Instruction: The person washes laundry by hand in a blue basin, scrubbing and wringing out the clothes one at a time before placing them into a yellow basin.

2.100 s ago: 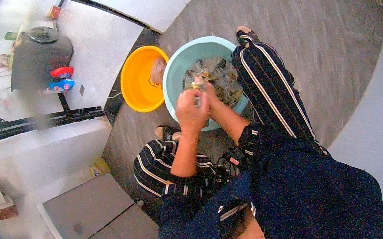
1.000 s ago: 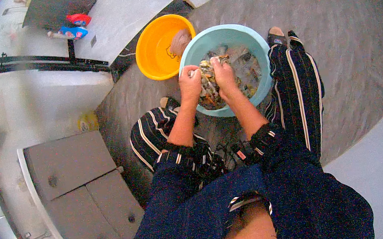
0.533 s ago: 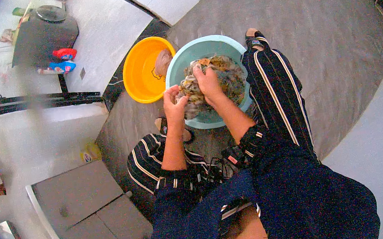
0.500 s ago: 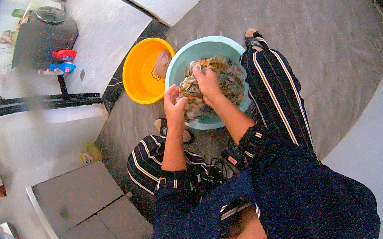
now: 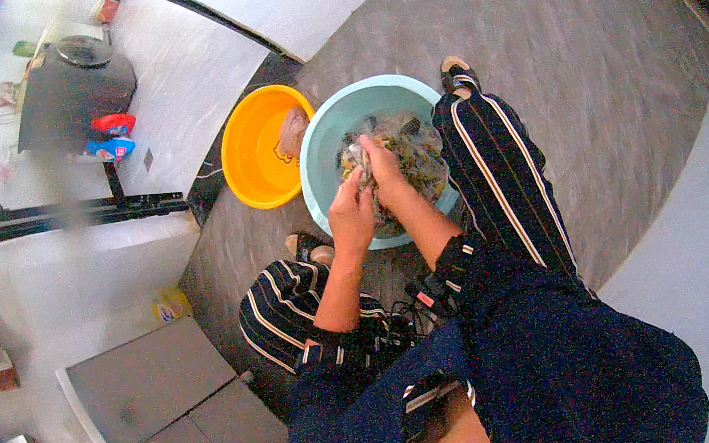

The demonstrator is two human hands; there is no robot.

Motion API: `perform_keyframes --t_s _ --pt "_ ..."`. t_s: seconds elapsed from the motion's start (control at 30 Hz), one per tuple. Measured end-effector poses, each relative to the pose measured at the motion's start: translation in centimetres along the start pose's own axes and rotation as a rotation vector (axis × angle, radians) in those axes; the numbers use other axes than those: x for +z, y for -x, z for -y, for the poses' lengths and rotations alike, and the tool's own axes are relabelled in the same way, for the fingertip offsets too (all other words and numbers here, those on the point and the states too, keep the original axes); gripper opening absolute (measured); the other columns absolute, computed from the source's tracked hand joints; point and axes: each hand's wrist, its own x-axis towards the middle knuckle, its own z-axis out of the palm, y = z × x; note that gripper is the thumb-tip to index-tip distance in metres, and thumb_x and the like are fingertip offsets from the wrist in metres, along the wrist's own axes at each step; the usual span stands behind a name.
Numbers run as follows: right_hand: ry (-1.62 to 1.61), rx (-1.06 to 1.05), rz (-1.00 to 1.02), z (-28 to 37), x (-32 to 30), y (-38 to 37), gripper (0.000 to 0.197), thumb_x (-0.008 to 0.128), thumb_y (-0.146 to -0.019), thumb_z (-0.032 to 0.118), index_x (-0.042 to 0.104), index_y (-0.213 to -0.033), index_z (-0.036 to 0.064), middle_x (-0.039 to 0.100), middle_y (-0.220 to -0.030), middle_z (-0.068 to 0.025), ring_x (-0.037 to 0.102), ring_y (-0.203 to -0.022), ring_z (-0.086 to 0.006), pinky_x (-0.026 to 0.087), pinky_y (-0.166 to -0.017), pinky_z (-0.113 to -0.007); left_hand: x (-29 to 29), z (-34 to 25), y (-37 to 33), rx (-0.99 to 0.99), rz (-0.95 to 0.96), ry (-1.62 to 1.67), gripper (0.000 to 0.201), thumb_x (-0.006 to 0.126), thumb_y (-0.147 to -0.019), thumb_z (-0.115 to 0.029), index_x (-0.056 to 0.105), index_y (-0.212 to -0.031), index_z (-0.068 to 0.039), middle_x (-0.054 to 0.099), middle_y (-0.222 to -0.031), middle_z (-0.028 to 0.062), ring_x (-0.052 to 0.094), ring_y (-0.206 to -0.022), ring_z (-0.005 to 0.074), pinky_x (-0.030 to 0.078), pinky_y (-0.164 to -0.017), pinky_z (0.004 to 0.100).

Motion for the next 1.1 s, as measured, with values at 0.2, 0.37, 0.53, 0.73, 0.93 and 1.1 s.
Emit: perform_keyframes --t_s 0.2,0.37,0.53,0.73,0.93,1.1 --pt "-0.156 0.172 -0.034 -2.5 -3.3 -2.4 0.045 0.047 -0.088 0.047 0.059 -0.091 0.0044 0.066 -0.075 -0.0127 0.061 -0.057 -0.0237 0.051 -0.052 -0.036 -0.1 -1.0 1.5 0.224 -0.017 -0.075 0.030 0.059 -0.079 -0.007 0.057 -0.109 -0.004 0.062 -0.102 0.0152 0.061 -0.092 0.0329 0.049 -0.076 0.0388" --pt "-0.145 0.360 0.182 -3.6 -8.3 -5.3 0.057 0.044 -0.088 0.056 0.062 -0.092 0.0021 0.066 -0.076 -0.0096 0.060 -0.060 -0.0187 0.050 -0.055 -0.033 -0.1 -2.7 1.4 0.238 0.062 -0.072 0.017 0.059 -0.077 -0.008 0.057 -0.094 -0.006 0.063 -0.091 0.0137 0.062 -0.080 0.0328 0.049 -0.067 0.0403" --pt "-0.010 0.059 -0.066 -5.5 -4.1 -2.1 0.044 0.051 -0.089 0.049 0.057 -0.094 0.0055 0.056 -0.076 -0.0020 0.054 -0.063 -0.0149 0.045 -0.055 -0.032 0.4 -0.6 0.0 -0.011 -0.058 -0.188 0.015 0.055 -0.083 -0.023 0.054 -0.081 -0.007 0.062 -0.075 0.0166 0.060 -0.069 0.0378 0.046 -0.060 0.0466" --pt "-0.014 0.094 -0.118 -2.7 2.9 3.4 0.045 0.051 -0.089 0.048 0.058 -0.098 0.0048 0.060 -0.085 -0.0056 0.057 -0.070 -0.0171 0.047 -0.060 -0.034 -1.0 1.8 -1.2 -0.164 -0.218 -0.231 0.025 0.051 -0.087 -0.029 0.055 -0.076 -0.007 0.061 -0.070 0.0184 0.058 -0.065 0.0399 0.044 -0.056 0.0484" --pt "0.147 0.091 -0.218 -2.8 -1.5 -1.1 0.049 0.051 -0.088 0.049 0.062 -0.088 0.0010 0.060 -0.077 -0.0067 0.056 -0.070 -0.0191 0.046 -0.064 -0.036 0.3 -2.3 0.2 0.095 -0.101 -0.211 0.026 0.054 -0.084 -0.028 0.054 -0.070 -0.006 0.059 -0.065 0.0167 0.059 -0.062 0.0377 0.045 -0.054 0.0449" --pt "0.360 -0.112 -0.226 -3.4 2.6 4.3 0.041 0.048 -0.092 0.040 0.062 -0.095 0.0013 0.060 -0.083 -0.0051 0.053 -0.071 -0.0165 0.043 -0.066 -0.033 -0.2 3.4 -0.2 -0.319 -0.192 -0.273 0.022 0.051 -0.089 -0.029 0.053 -0.088 -0.006 0.062 -0.075 0.0150 0.061 -0.069 0.0351 0.047 -0.063 0.0436"
